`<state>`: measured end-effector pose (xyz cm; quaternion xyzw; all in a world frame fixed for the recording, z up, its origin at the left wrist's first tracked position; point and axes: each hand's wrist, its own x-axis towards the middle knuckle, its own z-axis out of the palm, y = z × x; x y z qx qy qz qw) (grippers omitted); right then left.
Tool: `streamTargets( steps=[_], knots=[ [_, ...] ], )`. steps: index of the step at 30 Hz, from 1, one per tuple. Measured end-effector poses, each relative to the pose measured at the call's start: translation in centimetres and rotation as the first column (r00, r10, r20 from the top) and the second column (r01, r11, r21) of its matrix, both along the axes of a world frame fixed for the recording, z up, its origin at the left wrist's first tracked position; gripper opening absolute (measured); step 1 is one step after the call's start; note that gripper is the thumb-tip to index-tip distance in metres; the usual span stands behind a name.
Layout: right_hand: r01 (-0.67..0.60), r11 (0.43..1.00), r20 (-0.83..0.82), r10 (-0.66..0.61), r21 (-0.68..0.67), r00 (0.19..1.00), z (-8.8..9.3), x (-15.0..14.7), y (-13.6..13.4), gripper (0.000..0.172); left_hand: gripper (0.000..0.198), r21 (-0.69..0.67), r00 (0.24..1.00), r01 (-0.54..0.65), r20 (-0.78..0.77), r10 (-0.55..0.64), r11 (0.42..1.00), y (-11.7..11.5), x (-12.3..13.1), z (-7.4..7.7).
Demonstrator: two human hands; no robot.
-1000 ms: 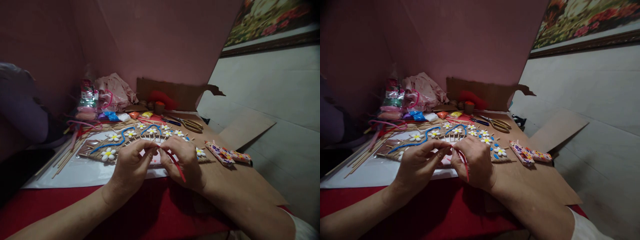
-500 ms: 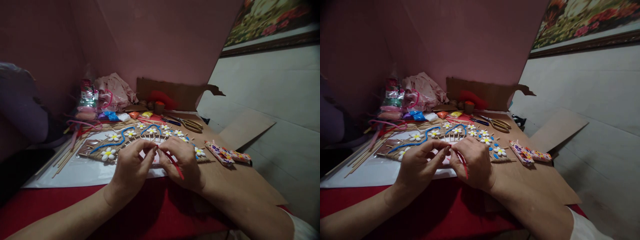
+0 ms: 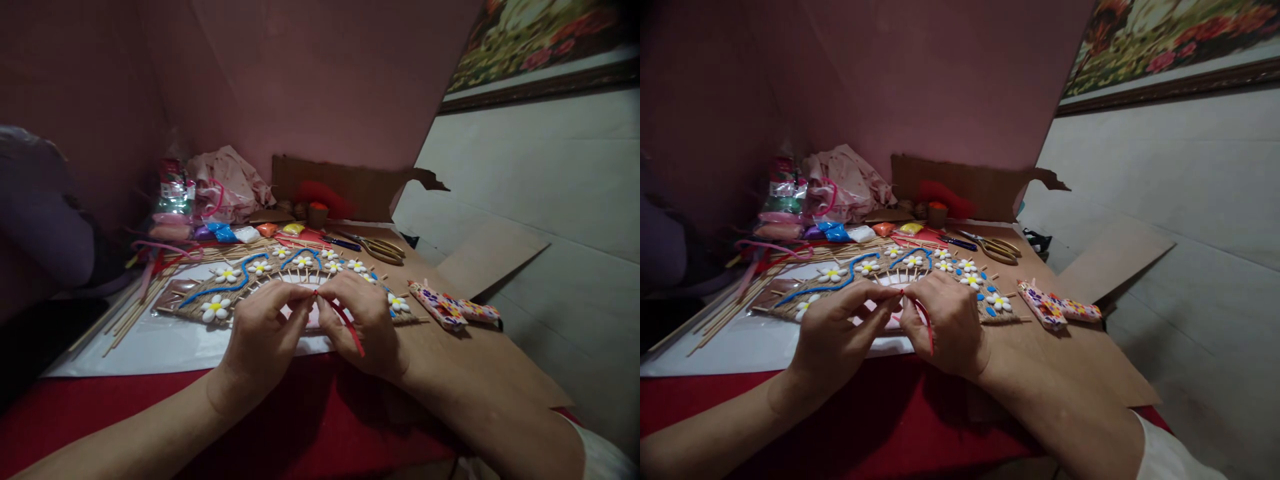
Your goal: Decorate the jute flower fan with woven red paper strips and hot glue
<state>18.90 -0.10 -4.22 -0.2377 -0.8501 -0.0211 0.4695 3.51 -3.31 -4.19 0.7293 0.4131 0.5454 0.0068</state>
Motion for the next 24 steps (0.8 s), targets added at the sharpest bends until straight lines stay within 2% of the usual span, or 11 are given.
streamTargets(
  steps=[5, 9, 24],
  knots=[
    [-0.009, 1.0, 0.001, 0.009, 0.004, 1.0, 0.12, -0.04, -0.04, 0.014, 0.006, -0.091, 0.995, 0.021, 0.098, -0.012, 0.996, 0.27, -0.14, -0.01],
    [-0.01, 1.0, 0.002, 0.01, 0.003, 1.0, 0.15, -0.07, -0.1, 0.013, 0.008, -0.061, 0.997, 0.027, 0.069, -0.023, 0.998, 0.26, -0.17, 0.04],
    [0.018, 1.0, -0.011, -0.018, -0.002, 1.0, 0.23, -0.03, -0.23, 0.009, 0.008, -0.099, 0.999, -0.026, 0.043, 0.03, 0.995, -0.07, 0.01, 0.27]
  ],
)
